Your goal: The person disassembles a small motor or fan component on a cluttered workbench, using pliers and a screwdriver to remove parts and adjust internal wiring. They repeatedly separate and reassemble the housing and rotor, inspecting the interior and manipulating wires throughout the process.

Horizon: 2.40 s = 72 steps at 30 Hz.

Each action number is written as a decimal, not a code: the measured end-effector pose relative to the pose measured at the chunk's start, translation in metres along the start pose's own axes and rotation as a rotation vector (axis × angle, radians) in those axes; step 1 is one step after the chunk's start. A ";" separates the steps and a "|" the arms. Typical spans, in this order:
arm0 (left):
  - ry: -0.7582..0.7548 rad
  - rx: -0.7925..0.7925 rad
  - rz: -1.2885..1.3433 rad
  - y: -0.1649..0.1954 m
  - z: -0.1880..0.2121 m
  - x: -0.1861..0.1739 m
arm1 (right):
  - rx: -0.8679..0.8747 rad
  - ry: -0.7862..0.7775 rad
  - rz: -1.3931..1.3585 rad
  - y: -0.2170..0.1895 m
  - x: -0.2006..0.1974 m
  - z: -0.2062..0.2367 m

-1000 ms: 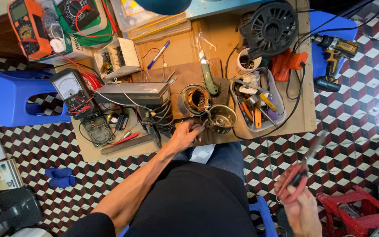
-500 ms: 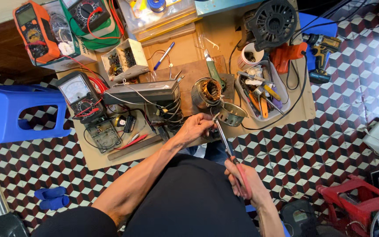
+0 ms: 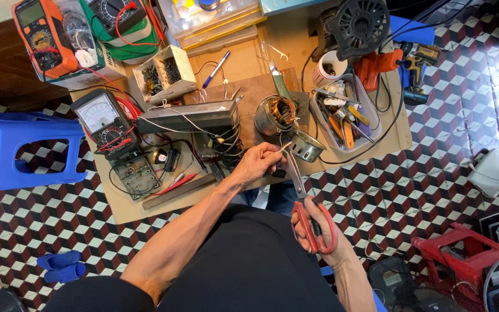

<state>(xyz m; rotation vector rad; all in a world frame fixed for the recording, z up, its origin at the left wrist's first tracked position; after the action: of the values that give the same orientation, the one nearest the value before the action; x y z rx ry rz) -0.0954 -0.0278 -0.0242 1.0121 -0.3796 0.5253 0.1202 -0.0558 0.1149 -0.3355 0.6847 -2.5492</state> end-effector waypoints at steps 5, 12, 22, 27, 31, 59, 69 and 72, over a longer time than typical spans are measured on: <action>0.015 0.012 -0.054 0.000 0.000 -0.001 | 0.147 0.140 0.265 0.004 -0.002 -0.008; 0.093 0.062 -0.155 0.010 0.008 0.004 | -0.265 0.688 1.405 -0.022 0.011 0.014; 0.170 0.105 -0.297 0.021 0.015 0.010 | -0.425 0.825 1.737 -0.055 0.008 0.017; 0.181 0.085 -0.343 0.025 0.020 0.010 | -0.414 0.745 1.789 -0.060 0.000 0.015; 0.176 0.101 -0.362 0.030 0.024 0.012 | -0.506 0.752 1.797 -0.064 -0.001 0.018; 0.132 0.235 -0.509 0.047 0.035 0.015 | -0.308 0.442 1.990 -0.093 -0.034 -0.003; 0.182 0.155 -0.405 0.035 0.029 0.010 | -0.248 0.488 1.631 -0.071 -0.034 0.020; 0.239 0.098 -0.358 0.023 0.022 0.006 | -0.034 0.467 1.419 -0.044 -0.048 0.031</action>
<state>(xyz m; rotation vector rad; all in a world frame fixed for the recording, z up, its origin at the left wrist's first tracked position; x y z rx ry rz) -0.1055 -0.0357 0.0053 1.0697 0.0430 0.3371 0.1554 -0.0110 0.1587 0.5868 0.7240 -1.2185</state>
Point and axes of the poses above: each hand's wrist, its own z-axis away from the middle knuckle, its own x-axis out of the palm, y = z × x, the point moved 3 cm from there along -z, towards the middle knuckle, and after that the axes turned 12 degrees about z, right-handed, at the moved point
